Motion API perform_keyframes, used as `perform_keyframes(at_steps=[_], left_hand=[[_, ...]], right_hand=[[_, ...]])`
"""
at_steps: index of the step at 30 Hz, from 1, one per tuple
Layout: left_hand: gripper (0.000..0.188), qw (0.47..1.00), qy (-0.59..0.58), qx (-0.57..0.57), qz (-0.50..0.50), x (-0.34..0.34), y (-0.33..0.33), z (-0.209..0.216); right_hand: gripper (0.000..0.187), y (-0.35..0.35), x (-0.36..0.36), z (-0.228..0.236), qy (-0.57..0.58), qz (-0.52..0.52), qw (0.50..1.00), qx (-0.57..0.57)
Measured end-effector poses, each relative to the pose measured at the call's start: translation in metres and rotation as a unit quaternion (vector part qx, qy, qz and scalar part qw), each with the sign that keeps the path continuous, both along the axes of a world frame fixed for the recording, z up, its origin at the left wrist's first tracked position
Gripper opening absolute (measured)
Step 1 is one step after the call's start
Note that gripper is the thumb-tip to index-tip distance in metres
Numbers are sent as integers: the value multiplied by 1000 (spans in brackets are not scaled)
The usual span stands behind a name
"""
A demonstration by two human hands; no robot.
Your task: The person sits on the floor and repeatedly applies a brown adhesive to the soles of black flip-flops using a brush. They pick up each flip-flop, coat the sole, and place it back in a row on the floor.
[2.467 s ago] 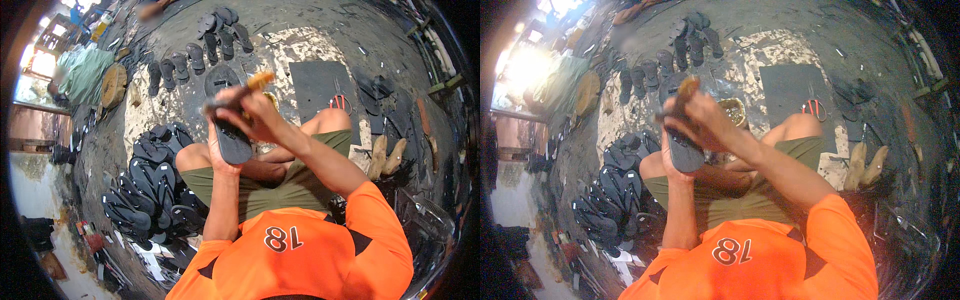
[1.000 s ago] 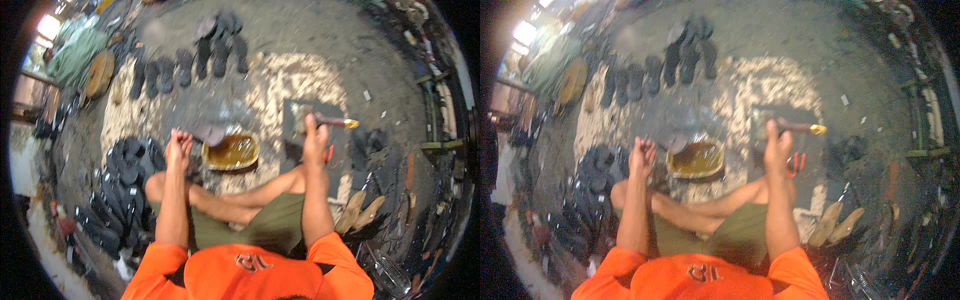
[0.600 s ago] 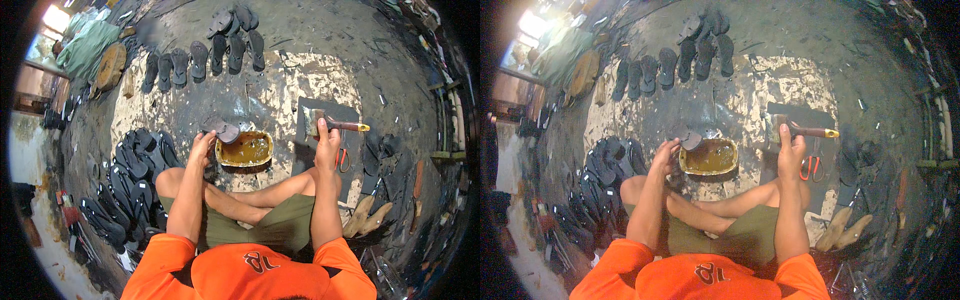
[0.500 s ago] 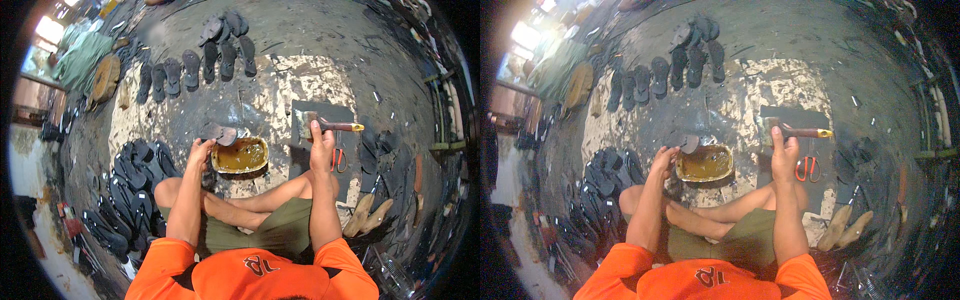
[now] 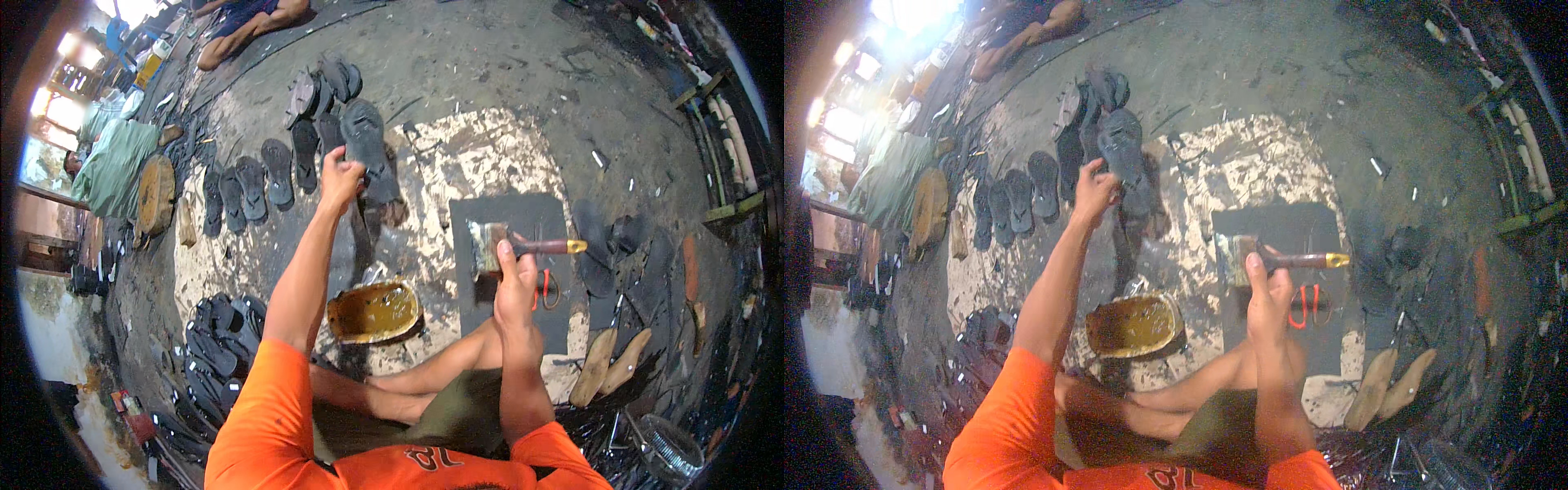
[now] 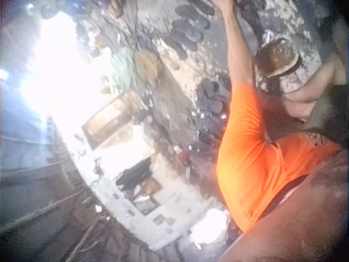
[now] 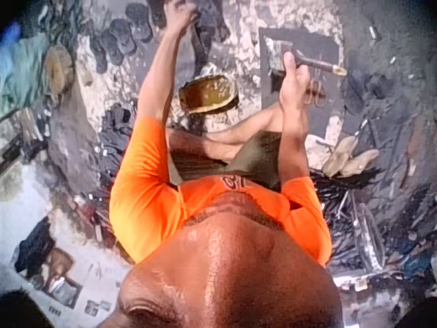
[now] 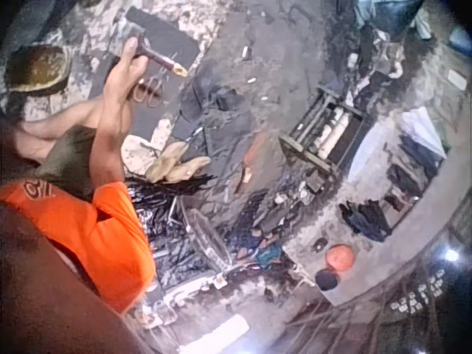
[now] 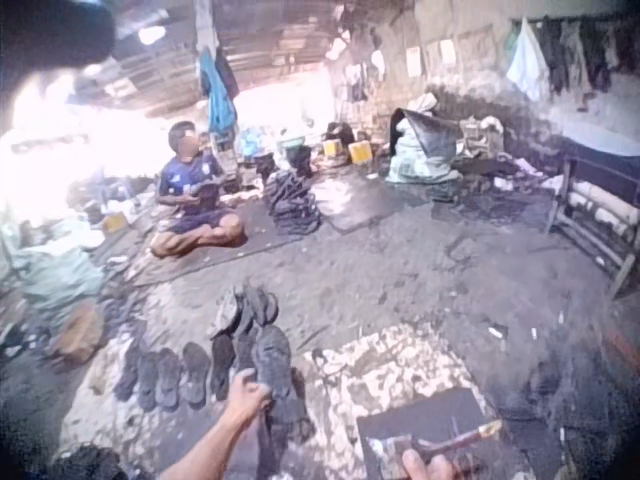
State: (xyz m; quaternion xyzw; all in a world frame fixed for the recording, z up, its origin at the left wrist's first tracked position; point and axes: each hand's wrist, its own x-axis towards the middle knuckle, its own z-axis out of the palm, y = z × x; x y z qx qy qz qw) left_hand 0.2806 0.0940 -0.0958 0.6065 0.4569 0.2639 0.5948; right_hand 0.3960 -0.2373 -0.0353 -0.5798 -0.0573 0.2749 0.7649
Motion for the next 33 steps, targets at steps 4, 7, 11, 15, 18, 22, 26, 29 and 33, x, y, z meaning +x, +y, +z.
perform_keyframes(at_steps=[4, 7, 11, 15, 18, 22, 26, 29, 33], left_hand=[[56, 984, 98, 143, 34, 82, 68, -55], [35, 966, 166, 191, 46, 125, 67, -65], [20, 957, 168, 232, 37, 134, 81, -84], [28, 952, 228, 203, 21, 136, 67, -73], [37, 964, 195, 182, -3, 140, 56, -61], [41, 975, 131, 177, -2, 122, 44, -53], [27, 947, 11, 320, 14, 69, 24, -50], [35, 971, 56, 213, -97, -11, -33, 41], [31, 949, 5, 314, -19, -219, -48, 71]], right_hand=[[31, -7, 7, -22, 4, 0, 1000, -15], [26, -16, 6, -24, 17, -40, 999, -27], [20, -14, 3, -29, 52, -52, 997, -20], [29, -4, -2, -25, 51, -23, 998, -24], [24, 3, -6, -18, 40, -23, 999, -24], [23, 10, -13, -4, 37, -27, 994, -98], [28, 15, -15, -14, 4, -10, 996, -94], [40, 4, -16, -14, 16, -20, 988, -151], [38, 5, -27, -22, -2, 51, 994, -102]])
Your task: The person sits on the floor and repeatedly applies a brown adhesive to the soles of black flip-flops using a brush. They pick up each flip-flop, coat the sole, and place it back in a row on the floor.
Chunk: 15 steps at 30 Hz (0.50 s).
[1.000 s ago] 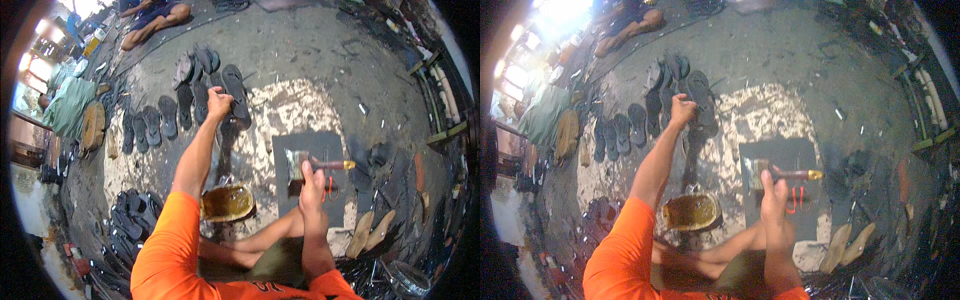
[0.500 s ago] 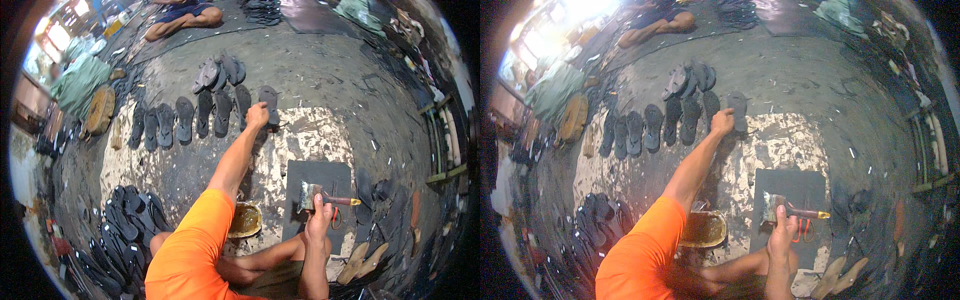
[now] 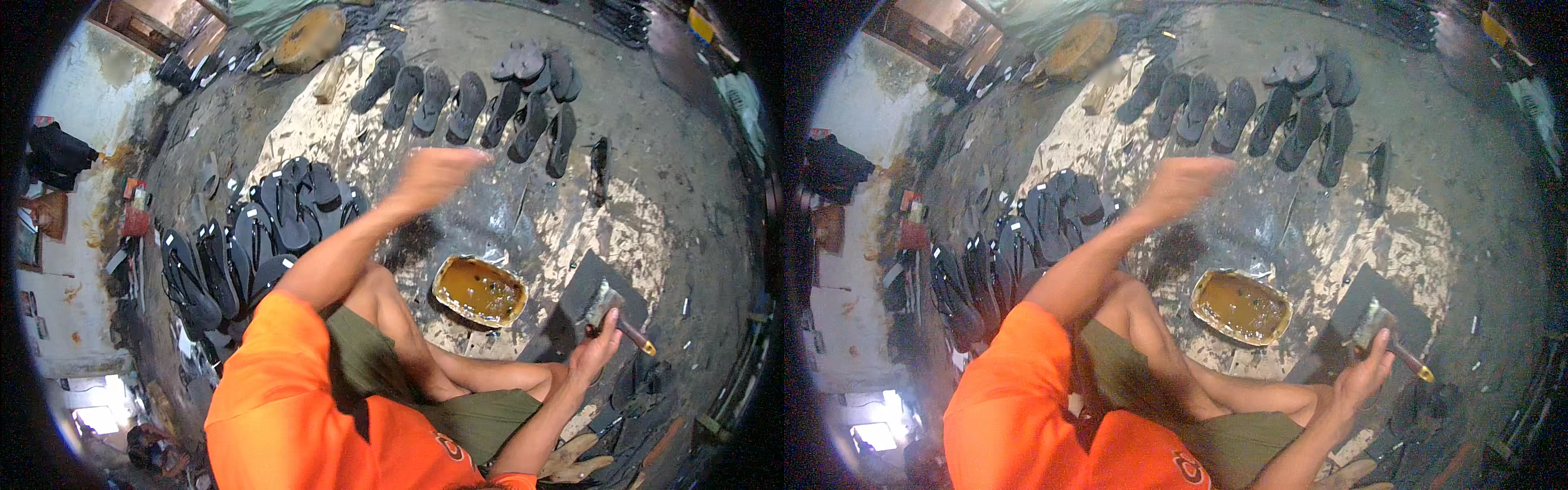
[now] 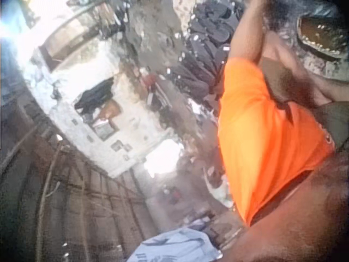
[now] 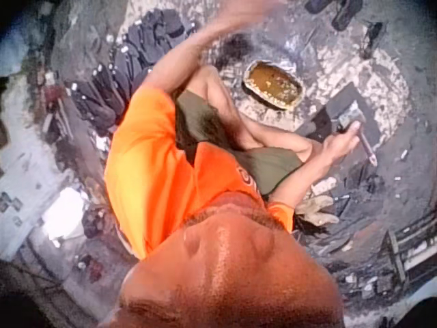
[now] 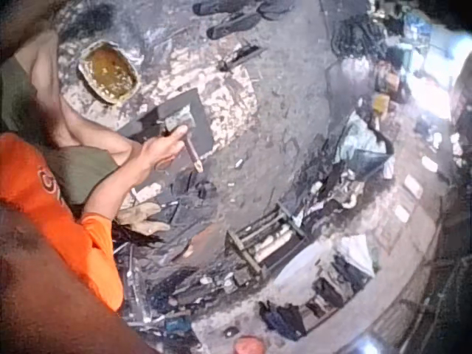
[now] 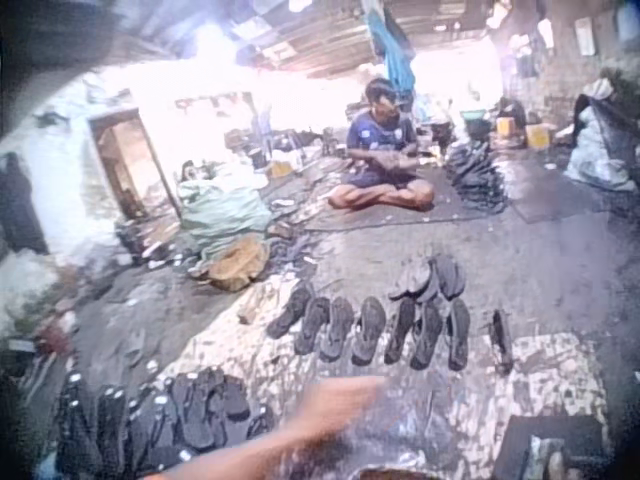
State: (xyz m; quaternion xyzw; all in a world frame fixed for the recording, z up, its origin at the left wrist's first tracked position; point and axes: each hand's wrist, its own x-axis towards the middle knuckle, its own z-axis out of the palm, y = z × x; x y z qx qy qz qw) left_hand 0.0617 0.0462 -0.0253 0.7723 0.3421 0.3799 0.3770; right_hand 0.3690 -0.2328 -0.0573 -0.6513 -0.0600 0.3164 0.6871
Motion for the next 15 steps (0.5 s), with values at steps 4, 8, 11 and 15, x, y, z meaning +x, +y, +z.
perform_keyframes(at_steps=[4, 8, 11, 15], left_hand=[[51, 786, 479, 61, 386, -172, -21, 65], [45, 721, 548, -15, 424, -271, -88, 18], [26, 794, 393, 17, 462, -294, -88, -1], [23, 906, 83, 80, 406, -238, -122, 61]], right_hand=[[43, 1, -11, 25, -62, -1, 986, -155], [28, 24, -46, -14, -188, 264, 945, -51], [34, 45, -93, -17, -261, 481, 828, -125], [26, 45, -102, -44, -532, 453, 714, -50]])
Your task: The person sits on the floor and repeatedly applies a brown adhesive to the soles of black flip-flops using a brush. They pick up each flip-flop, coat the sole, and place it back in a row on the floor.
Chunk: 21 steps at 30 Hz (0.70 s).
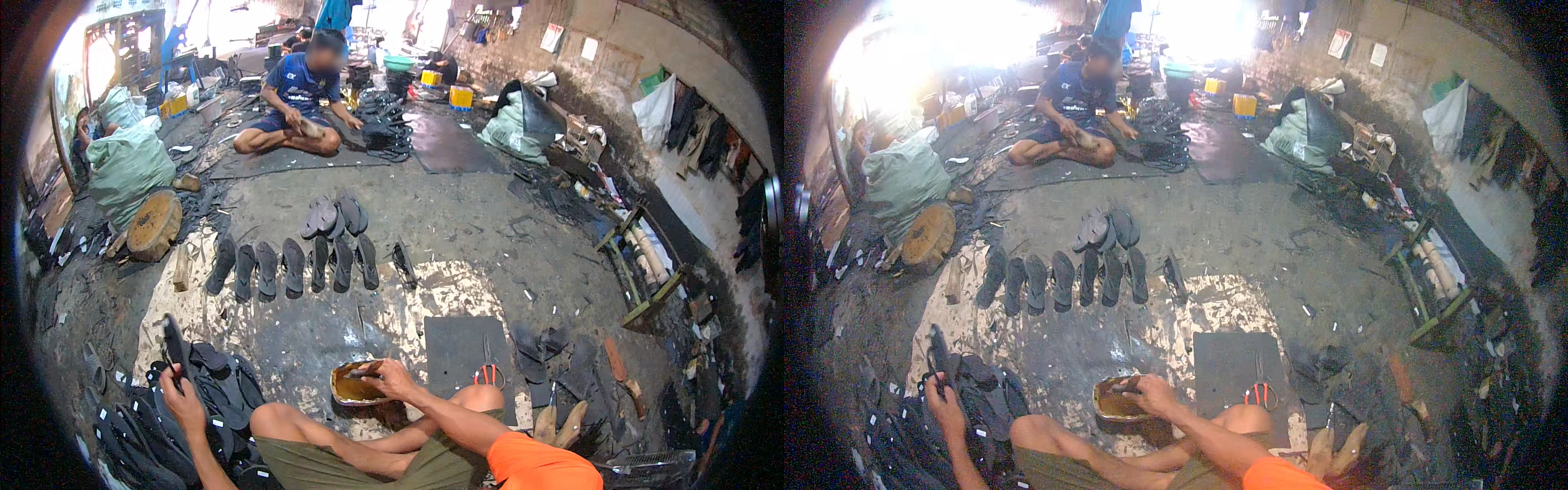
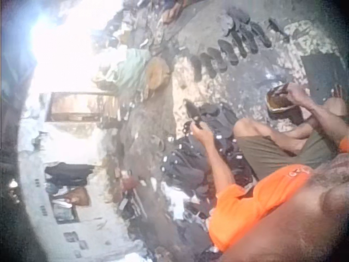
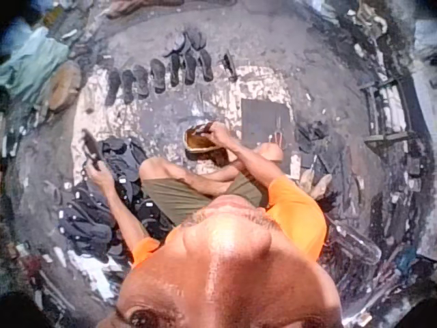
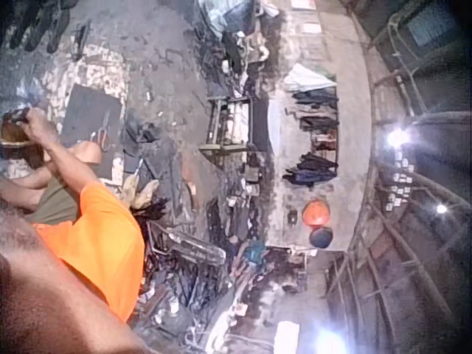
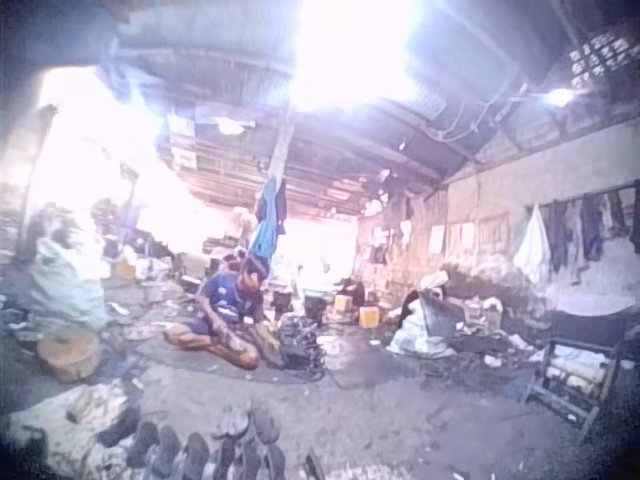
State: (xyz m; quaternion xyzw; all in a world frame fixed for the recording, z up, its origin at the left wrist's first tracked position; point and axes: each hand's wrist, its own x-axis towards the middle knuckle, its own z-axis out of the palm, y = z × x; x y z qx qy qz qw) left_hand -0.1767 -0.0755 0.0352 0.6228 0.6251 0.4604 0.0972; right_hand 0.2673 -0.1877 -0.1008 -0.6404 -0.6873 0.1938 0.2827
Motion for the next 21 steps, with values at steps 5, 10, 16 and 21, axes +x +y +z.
perform_keyframes(at_steps=[5, 10, 16, 21], left_hand=[[42, 986, 3, 2, -169, 21, -111, 14], [55, 977, 111, -140, -120, 64, -155, 21], [46, 925, -283, -140, -211, 48, -137, -8], [65, 729, -597, -162, -294, 117, -115, 18]], right_hand=[[25, 0, -12, 17, 150, -59, 987, -13], [25, -29, 49, 58, -104, 9, 992, -75], [33, -57, 128, 119, -105, -229, 964, 86], [30, -22, 24, 205, 476, -236, 820, 212]])
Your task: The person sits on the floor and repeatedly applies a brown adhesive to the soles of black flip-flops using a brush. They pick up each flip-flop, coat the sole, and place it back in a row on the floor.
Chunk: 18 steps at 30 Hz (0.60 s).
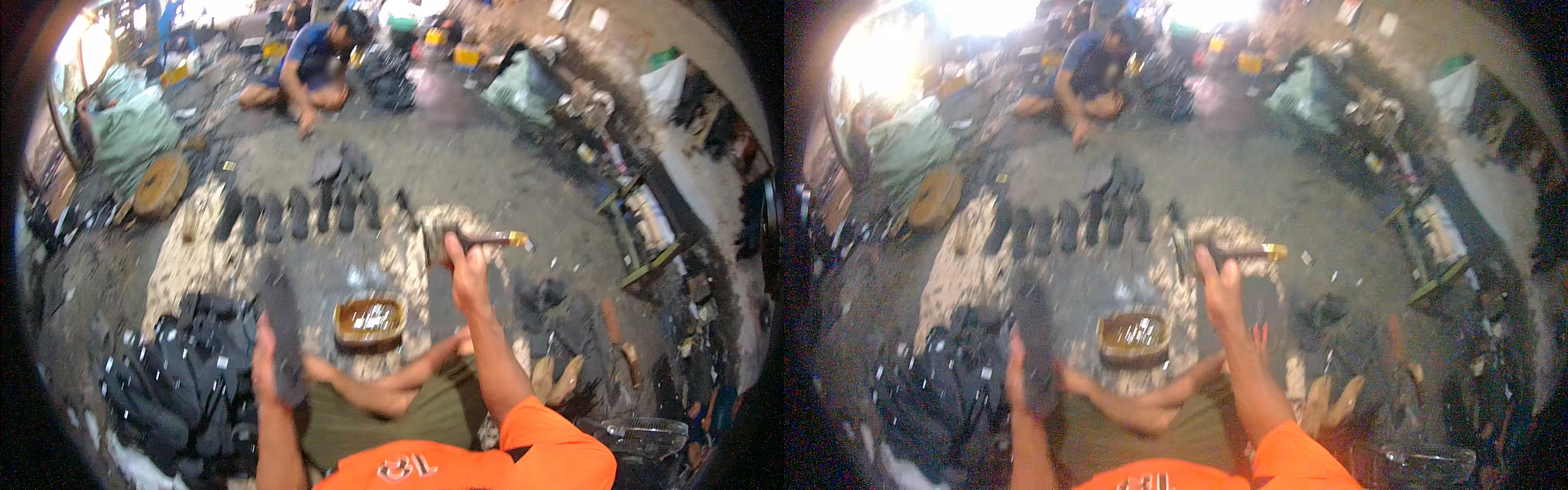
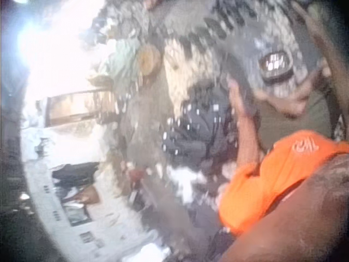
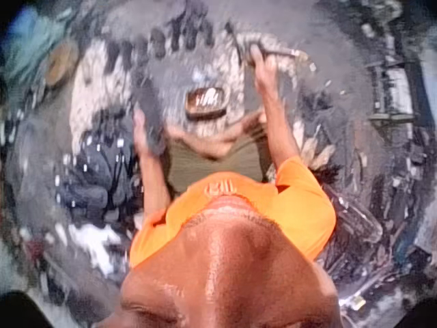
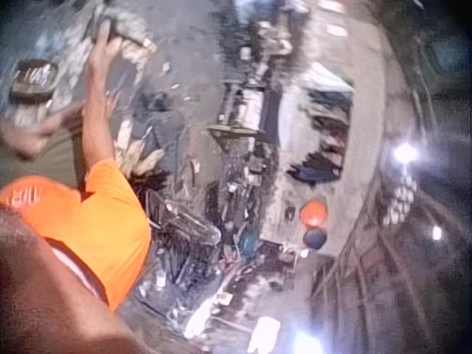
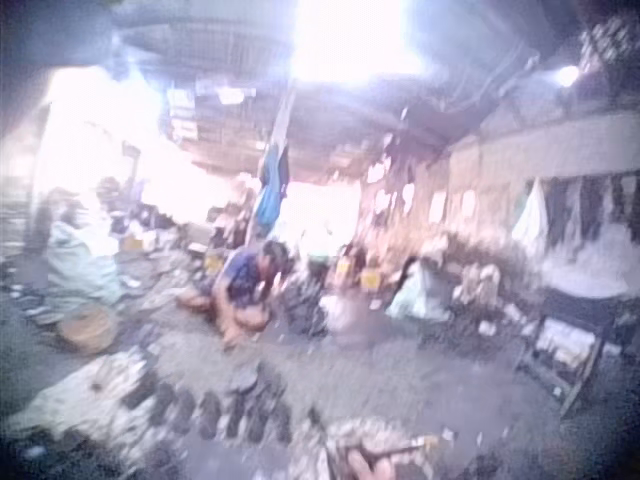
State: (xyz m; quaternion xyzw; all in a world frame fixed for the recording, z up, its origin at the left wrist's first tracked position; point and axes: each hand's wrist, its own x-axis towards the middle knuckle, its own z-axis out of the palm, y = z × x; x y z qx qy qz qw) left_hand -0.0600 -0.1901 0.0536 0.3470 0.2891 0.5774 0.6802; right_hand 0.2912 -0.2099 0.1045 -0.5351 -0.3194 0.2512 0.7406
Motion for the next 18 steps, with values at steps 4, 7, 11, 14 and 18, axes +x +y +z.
perform_keyframes(at_steps=[4, 7, 11, 14, 18], left_hand=[[55, 966, -118, -124, -194, 55, -27, 13], [52, 946, -189, -135, -225, 57, -36, 21], [50, 934, -250, -120, -228, 53, -32, -5], [52, 955, -118, -106, -251, 58, -50, -3], [50, 946, -156, -76, -273, 35, -62, -16]], right_hand=[[25, 7, -89, 18, -41, 155, 987, 15], [28, -6, -121, 5, -295, 105, 949, 41], [40, -51, -132, -21, -252, 206, 944, 52], [36, -27, -110, 3, -257, 112, 960, 6], [31, 0, -73, 14, -92, 141, 980, -103]])
